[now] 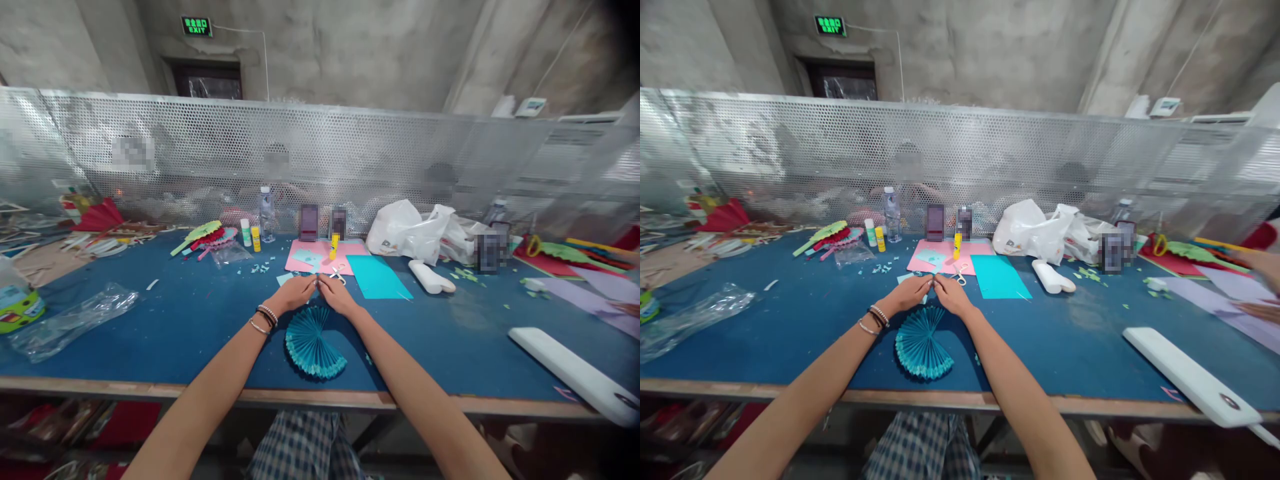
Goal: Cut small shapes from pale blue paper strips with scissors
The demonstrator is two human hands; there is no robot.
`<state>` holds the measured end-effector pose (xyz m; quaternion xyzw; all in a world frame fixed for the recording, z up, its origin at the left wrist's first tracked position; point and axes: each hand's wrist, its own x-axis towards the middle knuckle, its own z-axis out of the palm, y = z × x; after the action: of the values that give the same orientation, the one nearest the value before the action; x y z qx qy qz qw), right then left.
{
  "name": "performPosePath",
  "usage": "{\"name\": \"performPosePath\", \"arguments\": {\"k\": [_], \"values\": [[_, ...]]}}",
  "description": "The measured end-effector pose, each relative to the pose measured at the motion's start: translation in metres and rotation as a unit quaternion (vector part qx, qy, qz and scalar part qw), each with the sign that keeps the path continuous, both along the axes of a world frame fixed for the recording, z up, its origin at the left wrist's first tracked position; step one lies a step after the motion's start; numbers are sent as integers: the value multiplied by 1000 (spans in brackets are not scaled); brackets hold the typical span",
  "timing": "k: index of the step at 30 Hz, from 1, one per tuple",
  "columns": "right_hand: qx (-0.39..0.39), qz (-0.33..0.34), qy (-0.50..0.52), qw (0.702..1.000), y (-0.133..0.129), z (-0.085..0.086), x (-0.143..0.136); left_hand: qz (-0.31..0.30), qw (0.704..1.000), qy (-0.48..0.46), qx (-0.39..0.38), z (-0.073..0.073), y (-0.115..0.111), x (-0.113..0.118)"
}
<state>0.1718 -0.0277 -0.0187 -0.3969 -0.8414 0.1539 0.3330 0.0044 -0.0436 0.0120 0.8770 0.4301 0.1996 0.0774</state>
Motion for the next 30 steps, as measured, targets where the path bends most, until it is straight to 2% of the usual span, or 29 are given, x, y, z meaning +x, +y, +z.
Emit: {"name": "performPosePath", "arguments": {"k": [9,15,30], "values": [[-3,31,21,999,5,-6,0,-31,997,-66,-41,-12,9,-5],[-7,48,31,998,1,-1,0,-42,994,-87,-50,-17,15,-6],[-22,62,35,997,1,-4,0,-45,994,-85,-48,-7,8,-5]]}}
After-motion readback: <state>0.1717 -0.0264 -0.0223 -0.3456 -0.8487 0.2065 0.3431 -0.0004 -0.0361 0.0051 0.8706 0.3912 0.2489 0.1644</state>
